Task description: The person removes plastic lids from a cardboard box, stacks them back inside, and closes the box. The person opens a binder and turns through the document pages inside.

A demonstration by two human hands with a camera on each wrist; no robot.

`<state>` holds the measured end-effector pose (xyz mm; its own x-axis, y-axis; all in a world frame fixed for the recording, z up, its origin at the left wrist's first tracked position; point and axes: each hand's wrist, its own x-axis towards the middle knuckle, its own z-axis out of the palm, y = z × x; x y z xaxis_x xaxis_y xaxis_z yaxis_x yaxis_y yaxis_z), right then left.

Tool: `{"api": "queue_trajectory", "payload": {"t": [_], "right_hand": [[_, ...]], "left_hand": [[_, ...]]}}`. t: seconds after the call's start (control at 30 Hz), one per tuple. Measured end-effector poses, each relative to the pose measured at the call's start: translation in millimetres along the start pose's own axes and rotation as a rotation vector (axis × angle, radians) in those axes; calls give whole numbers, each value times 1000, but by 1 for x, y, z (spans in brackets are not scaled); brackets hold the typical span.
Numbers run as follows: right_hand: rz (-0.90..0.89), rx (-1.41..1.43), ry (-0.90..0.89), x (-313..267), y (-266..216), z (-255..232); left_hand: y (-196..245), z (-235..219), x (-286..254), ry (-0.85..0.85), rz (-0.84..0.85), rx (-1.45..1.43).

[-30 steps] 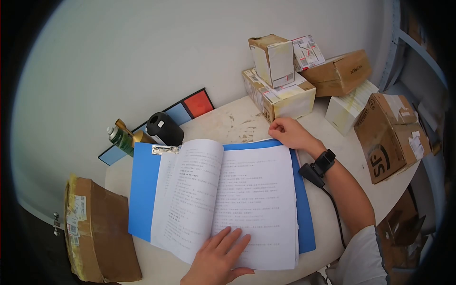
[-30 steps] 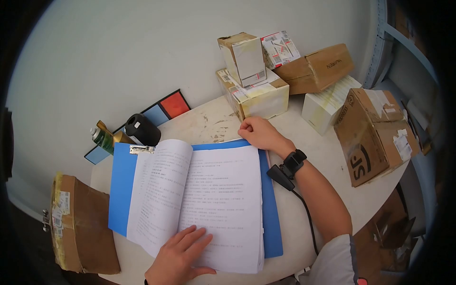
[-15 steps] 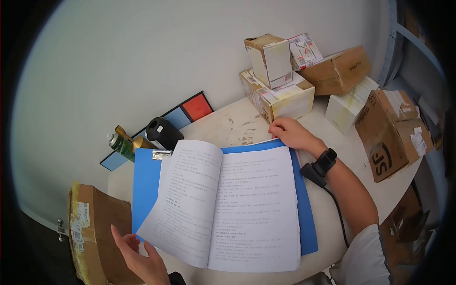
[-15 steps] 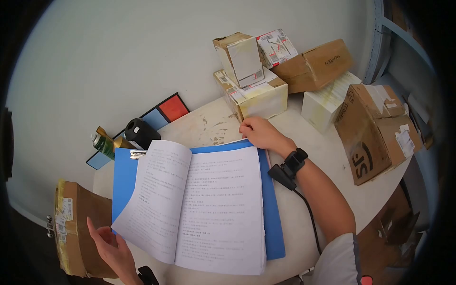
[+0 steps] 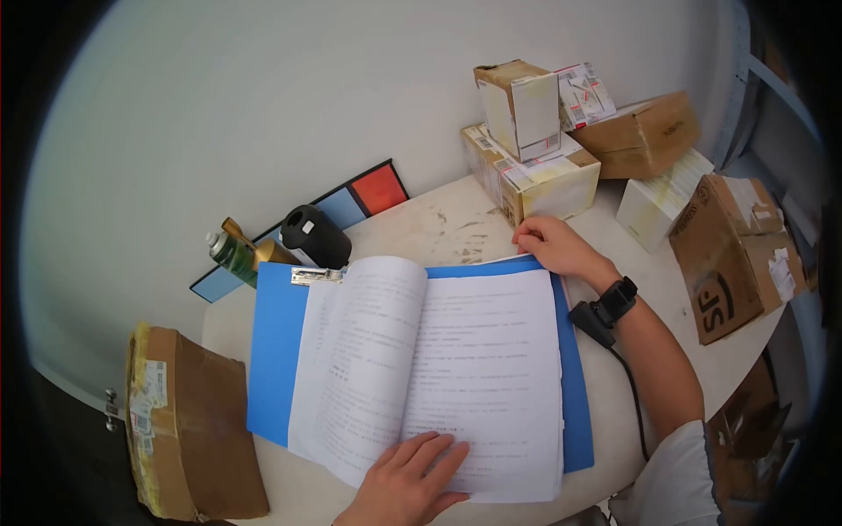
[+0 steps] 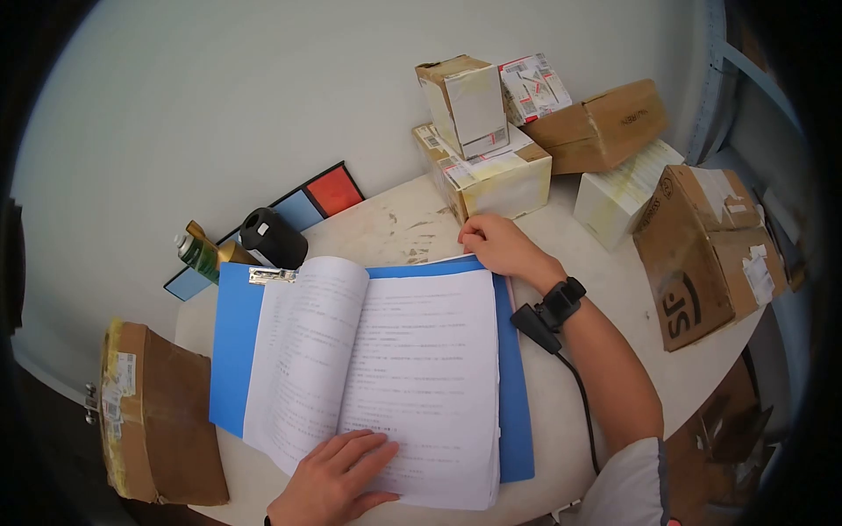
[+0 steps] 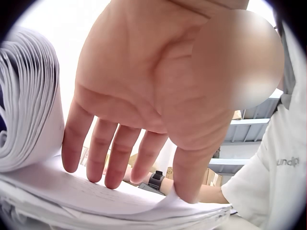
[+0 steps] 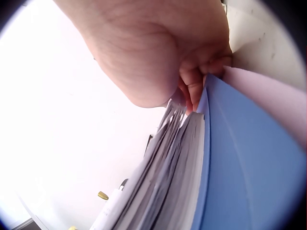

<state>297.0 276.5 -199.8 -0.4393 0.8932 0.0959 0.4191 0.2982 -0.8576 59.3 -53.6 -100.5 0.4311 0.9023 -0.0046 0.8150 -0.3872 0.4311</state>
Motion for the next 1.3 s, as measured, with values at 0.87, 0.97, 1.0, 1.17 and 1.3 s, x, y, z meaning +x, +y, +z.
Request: {"api": "queue_trajectory", "payload": {"t": [0.87, 0.97, 1.0, 1.17, 1.3], "right_hand": [[18, 19, -21, -2, 0, -1], [22, -12, -33, 1, 2, -1], [23, -13, -37, 2, 3, -1], [12, -37, -25, 2, 2, 0], [15, -17, -21, 1, 5, 0]], "left_hand": [[-3, 16, -4, -44, 36, 100], [4, 11, 0, -17, 4, 84], [11, 9, 4, -14, 41, 101], [10, 10, 5, 14, 103, 106], [-2, 24, 0, 50, 122, 94]]}}
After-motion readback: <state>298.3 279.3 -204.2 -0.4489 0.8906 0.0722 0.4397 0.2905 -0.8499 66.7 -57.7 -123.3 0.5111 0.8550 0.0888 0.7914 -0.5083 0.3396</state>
